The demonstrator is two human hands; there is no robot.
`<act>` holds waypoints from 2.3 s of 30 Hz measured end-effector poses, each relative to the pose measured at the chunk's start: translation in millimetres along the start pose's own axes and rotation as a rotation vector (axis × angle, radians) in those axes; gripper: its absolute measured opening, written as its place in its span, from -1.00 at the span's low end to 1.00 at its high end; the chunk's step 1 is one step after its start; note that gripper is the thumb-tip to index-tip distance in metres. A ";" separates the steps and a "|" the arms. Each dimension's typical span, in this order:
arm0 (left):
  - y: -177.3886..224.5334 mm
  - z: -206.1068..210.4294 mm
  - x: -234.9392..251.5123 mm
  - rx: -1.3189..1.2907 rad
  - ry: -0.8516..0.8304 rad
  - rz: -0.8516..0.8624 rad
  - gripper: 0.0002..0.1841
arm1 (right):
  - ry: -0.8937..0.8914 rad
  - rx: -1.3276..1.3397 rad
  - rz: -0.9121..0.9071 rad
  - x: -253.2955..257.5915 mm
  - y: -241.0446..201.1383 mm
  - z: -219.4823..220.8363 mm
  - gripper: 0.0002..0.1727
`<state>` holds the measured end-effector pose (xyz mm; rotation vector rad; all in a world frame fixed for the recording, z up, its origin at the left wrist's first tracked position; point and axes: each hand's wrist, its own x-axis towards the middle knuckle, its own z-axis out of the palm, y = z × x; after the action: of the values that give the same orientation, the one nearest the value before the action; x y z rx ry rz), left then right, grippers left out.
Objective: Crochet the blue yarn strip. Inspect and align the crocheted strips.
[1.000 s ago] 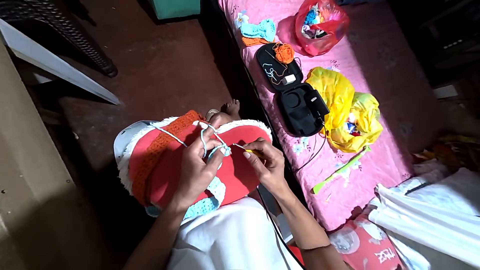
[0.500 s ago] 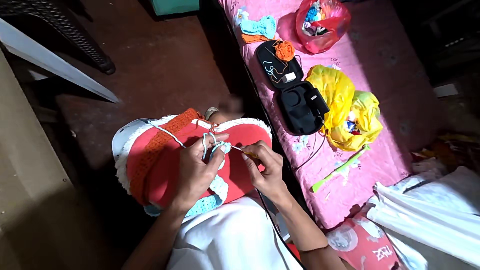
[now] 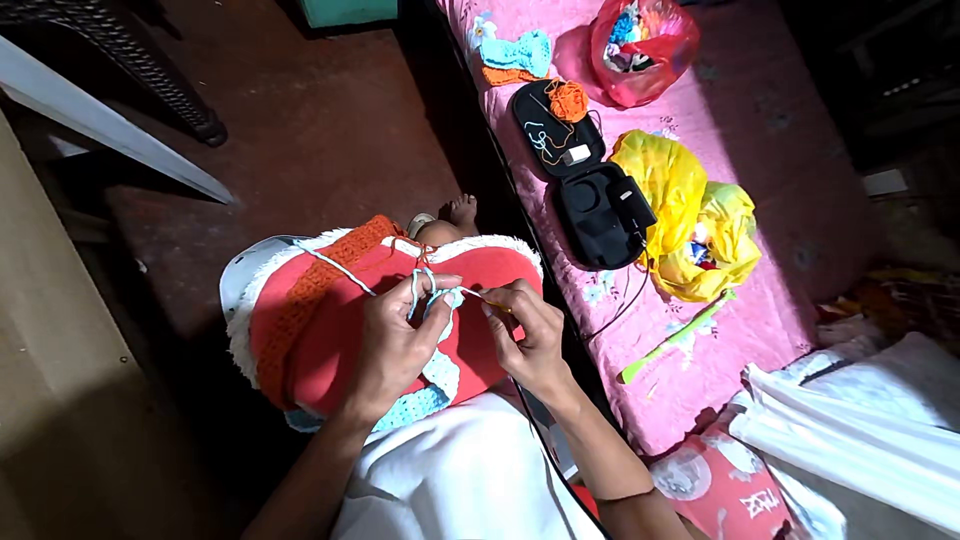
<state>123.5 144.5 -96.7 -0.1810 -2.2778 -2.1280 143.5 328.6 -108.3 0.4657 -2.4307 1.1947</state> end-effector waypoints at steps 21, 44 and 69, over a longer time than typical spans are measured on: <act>-0.9 -0.5 1.8 -0.074 -0.006 -0.013 -0.77 | -0.118 0.562 0.362 4.2 -2.7 0.2 -0.70; -0.2 -1.8 3.7 -0.060 0.020 -0.047 -0.82 | -0.022 -0.019 -0.003 1.1 3.3 -0.2 -0.73; -5.6 -4.3 3.0 -0.067 -0.010 -0.008 -0.83 | -0.024 -0.098 -0.054 2.9 0.2 3.8 -0.73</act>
<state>119.7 140.0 -101.7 -0.1846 -2.2182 -2.2135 140.1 325.3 -109.1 0.5151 -2.4675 1.0482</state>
